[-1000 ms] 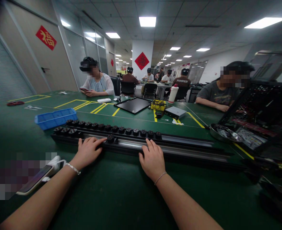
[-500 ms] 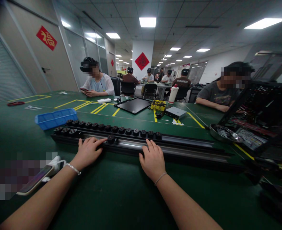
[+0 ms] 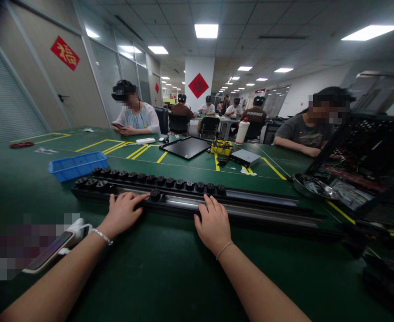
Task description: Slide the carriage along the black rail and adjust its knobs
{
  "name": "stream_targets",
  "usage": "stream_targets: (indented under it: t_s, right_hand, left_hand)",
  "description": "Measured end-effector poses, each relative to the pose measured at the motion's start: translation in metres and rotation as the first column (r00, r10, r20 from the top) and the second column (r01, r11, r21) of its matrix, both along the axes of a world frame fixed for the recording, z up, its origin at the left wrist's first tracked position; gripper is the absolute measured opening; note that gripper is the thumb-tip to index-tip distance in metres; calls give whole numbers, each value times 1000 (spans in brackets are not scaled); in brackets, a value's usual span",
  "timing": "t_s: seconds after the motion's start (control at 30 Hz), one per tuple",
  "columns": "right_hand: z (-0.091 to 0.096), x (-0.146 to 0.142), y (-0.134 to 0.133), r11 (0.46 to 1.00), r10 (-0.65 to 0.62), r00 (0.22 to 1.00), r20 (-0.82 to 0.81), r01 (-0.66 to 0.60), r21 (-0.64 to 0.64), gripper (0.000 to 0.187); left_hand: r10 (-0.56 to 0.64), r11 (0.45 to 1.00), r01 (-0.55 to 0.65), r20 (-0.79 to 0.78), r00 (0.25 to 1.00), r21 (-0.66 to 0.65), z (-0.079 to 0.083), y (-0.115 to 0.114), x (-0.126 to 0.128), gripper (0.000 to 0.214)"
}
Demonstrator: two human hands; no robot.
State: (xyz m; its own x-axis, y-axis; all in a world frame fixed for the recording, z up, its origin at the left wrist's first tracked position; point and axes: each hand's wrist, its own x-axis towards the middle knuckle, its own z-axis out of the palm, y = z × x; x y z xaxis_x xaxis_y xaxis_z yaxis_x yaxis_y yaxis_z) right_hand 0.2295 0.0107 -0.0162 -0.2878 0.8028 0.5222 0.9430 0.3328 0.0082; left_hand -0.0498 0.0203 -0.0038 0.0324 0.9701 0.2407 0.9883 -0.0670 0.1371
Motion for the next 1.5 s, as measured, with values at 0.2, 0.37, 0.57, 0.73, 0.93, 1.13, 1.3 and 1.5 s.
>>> stream_targets:
  t_s: [0.2,0.37,0.57,0.73,0.93,1.13,1.3,1.5]
  right_hand:
    - [0,0,0,1000,6,1000,-2,-6,10,23]
    - [1,0,0,1000,5,1000,-1,-5,0,23]
    - [-1,1,1,1000,10,1000,-6,-9,7,23]
    - [-1,1,1,1000,8,1000,-6,-8,8,23]
    - [0,0,0,1000,8,1000,-5,-8,7,23]
    - [-2,1,1,1000,8,1000,-7,-8,8,23]
    - [-1,1,1,1000,8,1000,-12,-8,7,24]
    - [0,0,0,1000,9,1000,-5,-9,-4,24]
  left_hand:
    - [6,1000,-6,7,1000,-15,3,-2,2,48]
    - [8,1000,-8,0,1000,-20,3,-2,2,48]
    - [4,1000,-4,-2,1000,-15,2,-1,1,48]
    - [10,1000,-10,-7,1000,-22,4,-2,3,49]
    - [10,1000,-10,-4,1000,-12,3,-1,2,48]
    - [6,1000,-6,-2,1000,-2,1,0,1,49]
    - [20,1000,-20,-4,1000,-5,2,-1,4,48]
    - [16,1000,-16,-1,1000,-3,4,-2,5,48]
